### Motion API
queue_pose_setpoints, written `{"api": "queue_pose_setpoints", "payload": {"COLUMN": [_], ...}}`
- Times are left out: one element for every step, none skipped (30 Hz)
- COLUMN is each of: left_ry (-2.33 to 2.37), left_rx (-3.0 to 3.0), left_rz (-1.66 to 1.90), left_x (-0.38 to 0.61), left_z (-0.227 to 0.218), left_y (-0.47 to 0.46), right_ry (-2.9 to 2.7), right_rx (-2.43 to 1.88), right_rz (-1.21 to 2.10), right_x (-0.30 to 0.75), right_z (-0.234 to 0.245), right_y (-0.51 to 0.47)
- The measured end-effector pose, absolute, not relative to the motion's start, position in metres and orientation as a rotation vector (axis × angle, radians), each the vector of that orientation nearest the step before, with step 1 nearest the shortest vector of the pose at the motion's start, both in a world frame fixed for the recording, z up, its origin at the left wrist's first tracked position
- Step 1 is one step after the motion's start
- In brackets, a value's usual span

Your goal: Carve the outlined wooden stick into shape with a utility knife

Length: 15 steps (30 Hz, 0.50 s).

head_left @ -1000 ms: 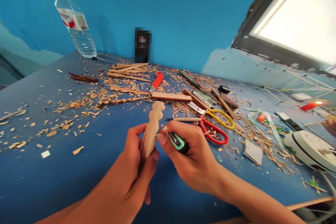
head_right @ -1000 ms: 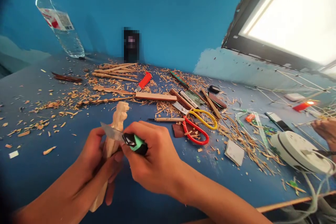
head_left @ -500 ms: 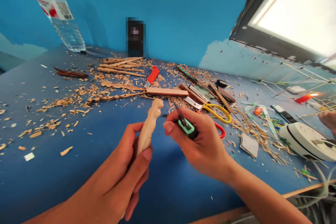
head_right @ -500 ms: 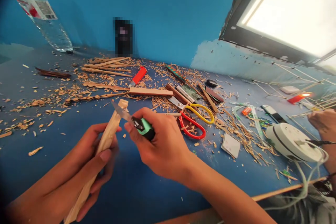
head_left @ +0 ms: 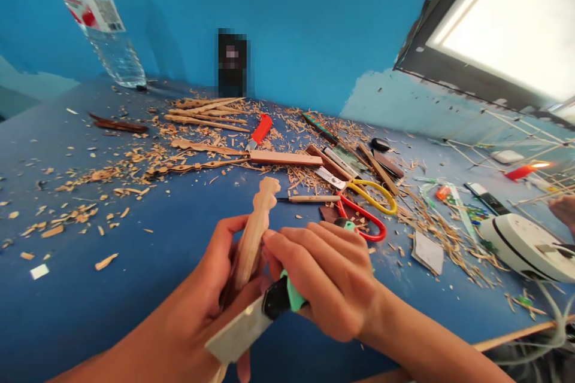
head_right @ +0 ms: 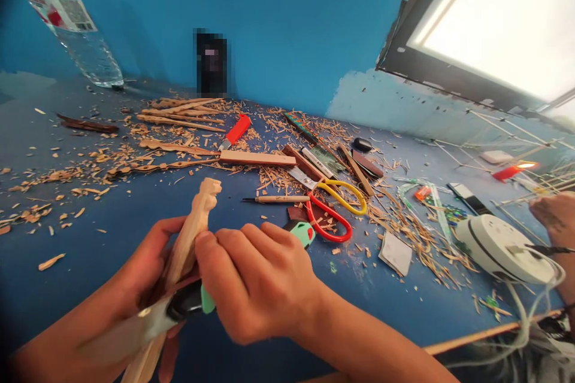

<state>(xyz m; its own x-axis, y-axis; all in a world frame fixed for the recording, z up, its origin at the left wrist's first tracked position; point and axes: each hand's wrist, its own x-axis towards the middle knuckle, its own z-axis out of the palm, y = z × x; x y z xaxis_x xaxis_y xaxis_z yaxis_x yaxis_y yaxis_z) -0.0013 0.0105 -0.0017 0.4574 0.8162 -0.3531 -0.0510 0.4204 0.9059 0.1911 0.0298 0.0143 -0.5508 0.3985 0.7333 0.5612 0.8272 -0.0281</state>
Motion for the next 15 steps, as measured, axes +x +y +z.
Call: {"api": "queue_pose_setpoints", "payload": {"left_ry": [0.966,0.995,1.020,1.030,1.032,1.022,1.004,0.985,0.967,0.965,0.982,1.019,1.064,1.102,1.130], "left_rx": [0.952,0.905,0.860,0.834,0.834,0.872,0.946,1.046,1.157,1.259,1.341,1.387,1.407,1.416,1.425], "left_rz": [0.640,0.611,0.581,0.563,0.556,0.554,0.563,0.575,0.587,0.597,0.605,0.610,0.608,0.597,0.583], "left_x": [-0.001,-0.002,-0.003,-0.004,-0.006,-0.008,-0.010,-0.012,-0.013,-0.014,-0.014,-0.013,-0.011,-0.009,-0.007], "left_z": [-0.007,-0.012,-0.017,-0.022,-0.027,-0.029,-0.031,-0.030,-0.028,-0.025,-0.020,-0.015,-0.010,-0.004,0.001], "left_y": [0.012,0.015,0.017,0.019,0.021,0.022,0.023,0.024,0.024,0.024,0.023,0.022,0.020,0.019,0.018], "right_ry": [-2.225,-2.238,-2.262,-2.299,-2.340,-2.368,-2.384,-2.380,-2.369,-2.359,-2.349,-2.339,-2.324,-2.303,-2.282], "right_rx": [-0.691,-0.690,-0.700,-0.716,-0.735,-0.753,-0.772,-0.782,-0.790,-0.802,-0.821,-0.843,-0.865,-0.885,-0.907], "right_rz": [-0.350,-0.412,-0.435,-0.414,-0.361,-0.291,-0.213,-0.148,-0.092,-0.034,0.029,0.094,0.155,0.209,0.259], "right_x": [0.191,0.191,0.191,0.191,0.192,0.192,0.193,0.194,0.195,0.197,0.198,0.200,0.201,0.202,0.203], "right_z": [0.016,0.017,0.019,0.020,0.021,0.022,0.022,0.022,0.021,0.020,0.018,0.017,0.015,0.014,0.013], "right_y": [0.029,0.028,0.027,0.026,0.026,0.025,0.025,0.026,0.026,0.027,0.027,0.028,0.028,0.029,0.030]}}
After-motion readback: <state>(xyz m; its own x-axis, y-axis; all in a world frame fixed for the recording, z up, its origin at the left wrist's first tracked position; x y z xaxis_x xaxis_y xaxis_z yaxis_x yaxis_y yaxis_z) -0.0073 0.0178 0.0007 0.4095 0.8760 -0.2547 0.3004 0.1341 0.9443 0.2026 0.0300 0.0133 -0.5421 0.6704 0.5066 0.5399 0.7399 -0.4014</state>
